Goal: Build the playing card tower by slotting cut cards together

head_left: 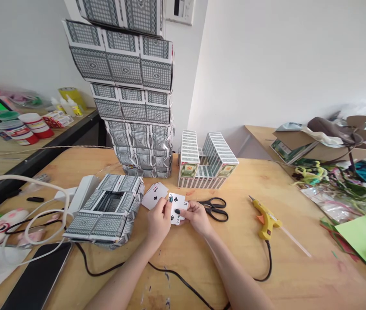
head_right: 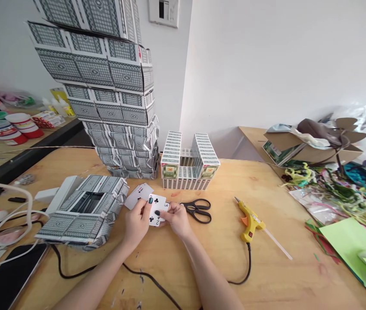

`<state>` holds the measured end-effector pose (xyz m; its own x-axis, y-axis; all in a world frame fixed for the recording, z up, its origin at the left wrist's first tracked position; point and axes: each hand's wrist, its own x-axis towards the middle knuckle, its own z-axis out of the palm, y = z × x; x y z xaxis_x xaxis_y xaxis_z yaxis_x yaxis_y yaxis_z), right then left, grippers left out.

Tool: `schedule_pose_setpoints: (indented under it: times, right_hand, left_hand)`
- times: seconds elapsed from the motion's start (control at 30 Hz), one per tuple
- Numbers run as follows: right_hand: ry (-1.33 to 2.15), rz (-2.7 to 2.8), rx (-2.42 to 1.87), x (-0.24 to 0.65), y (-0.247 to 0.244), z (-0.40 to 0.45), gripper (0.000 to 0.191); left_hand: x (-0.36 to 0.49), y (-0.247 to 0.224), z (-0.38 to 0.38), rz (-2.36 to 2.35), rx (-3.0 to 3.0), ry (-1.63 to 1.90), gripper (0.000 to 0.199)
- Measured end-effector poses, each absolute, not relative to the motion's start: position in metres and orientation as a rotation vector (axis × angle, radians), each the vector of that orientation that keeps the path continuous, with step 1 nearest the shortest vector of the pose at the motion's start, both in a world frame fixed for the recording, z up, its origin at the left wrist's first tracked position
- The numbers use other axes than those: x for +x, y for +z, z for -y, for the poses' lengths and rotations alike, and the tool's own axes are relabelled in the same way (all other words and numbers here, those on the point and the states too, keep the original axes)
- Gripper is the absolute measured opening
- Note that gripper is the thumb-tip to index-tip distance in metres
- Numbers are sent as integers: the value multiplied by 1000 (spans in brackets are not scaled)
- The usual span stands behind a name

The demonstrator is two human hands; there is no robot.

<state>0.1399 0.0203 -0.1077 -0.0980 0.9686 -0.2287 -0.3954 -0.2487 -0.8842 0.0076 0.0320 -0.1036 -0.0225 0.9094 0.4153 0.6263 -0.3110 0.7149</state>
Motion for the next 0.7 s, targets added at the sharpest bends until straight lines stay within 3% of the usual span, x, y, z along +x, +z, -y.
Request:
schedule_pose_setpoints:
  times: [0.7]
  right_hand:
    - [1695,1022,-877,146,-104,-19,33]
  left_hand:
    - [1,-111,-38,-1725,2199,1336,28]
